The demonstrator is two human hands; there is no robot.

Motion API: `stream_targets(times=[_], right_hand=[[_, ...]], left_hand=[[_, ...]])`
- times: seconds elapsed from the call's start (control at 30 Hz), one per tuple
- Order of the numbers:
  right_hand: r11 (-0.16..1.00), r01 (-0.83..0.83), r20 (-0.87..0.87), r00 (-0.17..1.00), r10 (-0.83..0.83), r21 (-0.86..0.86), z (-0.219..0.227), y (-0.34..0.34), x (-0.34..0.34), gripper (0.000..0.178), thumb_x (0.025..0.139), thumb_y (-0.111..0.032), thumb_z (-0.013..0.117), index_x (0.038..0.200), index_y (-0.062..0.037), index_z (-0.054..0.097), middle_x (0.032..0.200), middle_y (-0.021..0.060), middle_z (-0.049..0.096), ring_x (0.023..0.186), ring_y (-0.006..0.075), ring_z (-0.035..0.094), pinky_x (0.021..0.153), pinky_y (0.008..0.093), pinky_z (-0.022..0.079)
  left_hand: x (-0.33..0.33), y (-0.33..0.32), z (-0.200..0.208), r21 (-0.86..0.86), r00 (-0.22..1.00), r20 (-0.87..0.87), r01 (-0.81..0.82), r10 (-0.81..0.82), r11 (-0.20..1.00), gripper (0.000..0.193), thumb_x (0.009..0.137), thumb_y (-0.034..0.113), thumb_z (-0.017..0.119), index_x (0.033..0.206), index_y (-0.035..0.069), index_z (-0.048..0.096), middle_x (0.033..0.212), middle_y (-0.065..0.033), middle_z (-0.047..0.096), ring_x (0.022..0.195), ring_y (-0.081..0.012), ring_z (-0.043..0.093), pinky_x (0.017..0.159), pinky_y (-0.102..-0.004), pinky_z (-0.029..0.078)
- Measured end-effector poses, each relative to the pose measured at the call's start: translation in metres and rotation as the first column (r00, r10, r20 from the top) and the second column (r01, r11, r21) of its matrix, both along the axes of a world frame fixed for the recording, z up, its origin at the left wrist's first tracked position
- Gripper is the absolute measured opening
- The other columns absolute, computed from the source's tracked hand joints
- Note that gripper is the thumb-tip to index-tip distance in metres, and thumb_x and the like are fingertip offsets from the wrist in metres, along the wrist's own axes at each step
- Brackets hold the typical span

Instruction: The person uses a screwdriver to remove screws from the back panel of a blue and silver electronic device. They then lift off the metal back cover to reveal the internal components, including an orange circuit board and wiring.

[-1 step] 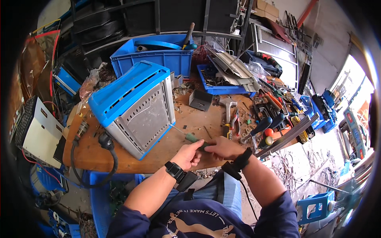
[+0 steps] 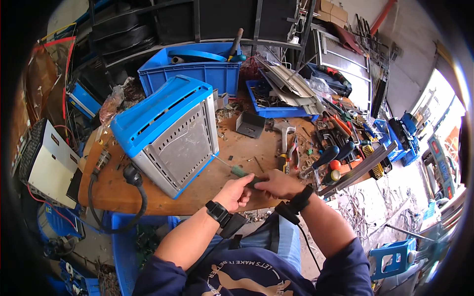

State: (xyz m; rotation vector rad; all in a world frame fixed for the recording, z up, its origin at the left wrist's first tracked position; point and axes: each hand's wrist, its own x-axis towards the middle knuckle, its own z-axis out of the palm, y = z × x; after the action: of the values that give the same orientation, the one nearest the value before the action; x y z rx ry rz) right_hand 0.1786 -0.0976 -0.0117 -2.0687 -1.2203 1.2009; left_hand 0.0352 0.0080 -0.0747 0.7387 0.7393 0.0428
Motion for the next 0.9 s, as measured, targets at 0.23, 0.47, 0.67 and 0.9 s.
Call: stream_targets(times=[0.23, 0.47, 0.67, 0.9], right_hand=[[0.891, -0.162, 0.695, 0.689, -0.206, 0.424, -0.033, -0.012, -0.035, 0.037, 0.083, -0.031, 0.068, 0.099, 0.0018, 0.063, 0.096, 0.0237, 0.068, 0.088, 0.0331, 0.067, 0.072, 0.0379, 0.052], [0.996, -0.026, -0.098, 0.995, 0.035, 0.084, -0.012, -0.005, 0.008, 0.036, 0.084, -0.028, 0.067, 0.099, 0.0043, 0.064, 0.062, 0.0152, 0.064, 0.053, 0.0179, 0.065, 0.047, 0.0318, 0.050], [0.884, -0.111, 0.643, 0.727, -0.240, 0.454, -0.034, -0.005, -0.020, 0.030, 0.075, -0.016, 0.072, 0.097, 0.0008, 0.059, 0.083, 0.0186, 0.067, 0.076, 0.0334, 0.067, 0.067, 0.0396, 0.054], [0.958, -0.054, 0.393, 0.917, -0.064, 0.282, -0.036, -0.007, -0.022, 0.037, 0.075, -0.021, 0.068, 0.103, 0.0024, 0.060, 0.094, 0.0256, 0.066, 0.089, 0.0395, 0.065, 0.076, 0.0441, 0.052]], left_hand=[[0.005, -0.001, -0.005, -0.024, 0.999, 0.027, 0.031, -0.030, 0.999, 0.036, 0.091, 0.045, 0.063, 0.078, 0.014, 0.050, 0.059, -0.0023, 0.045, 0.047, -0.0117, 0.035, 0.043, -0.0259, 0.020], [0.001, 0.003, -0.007, -0.019, 0.999, 0.001, 0.051, -0.051, 0.999, 0.041, 0.088, 0.048, 0.066, 0.076, 0.013, 0.050, 0.060, -0.0030, 0.045, 0.046, -0.0117, 0.036, 0.042, -0.0256, 0.021], [-0.005, 0.001, 0.002, -0.080, 0.995, 0.029, 0.097, -0.095, 0.992, 0.038, 0.088, 0.046, 0.066, 0.081, 0.011, 0.055, 0.062, -0.0055, 0.052, 0.046, -0.0124, 0.041, 0.040, -0.0266, 0.024], [-0.006, -0.005, -0.009, 0.059, 0.997, 0.022, -0.074, 0.073, 0.996, 0.033, 0.090, 0.040, 0.066, 0.081, 0.011, 0.054, 0.061, -0.0023, 0.048, 0.046, -0.0105, 0.038, 0.040, -0.0262, 0.024]])
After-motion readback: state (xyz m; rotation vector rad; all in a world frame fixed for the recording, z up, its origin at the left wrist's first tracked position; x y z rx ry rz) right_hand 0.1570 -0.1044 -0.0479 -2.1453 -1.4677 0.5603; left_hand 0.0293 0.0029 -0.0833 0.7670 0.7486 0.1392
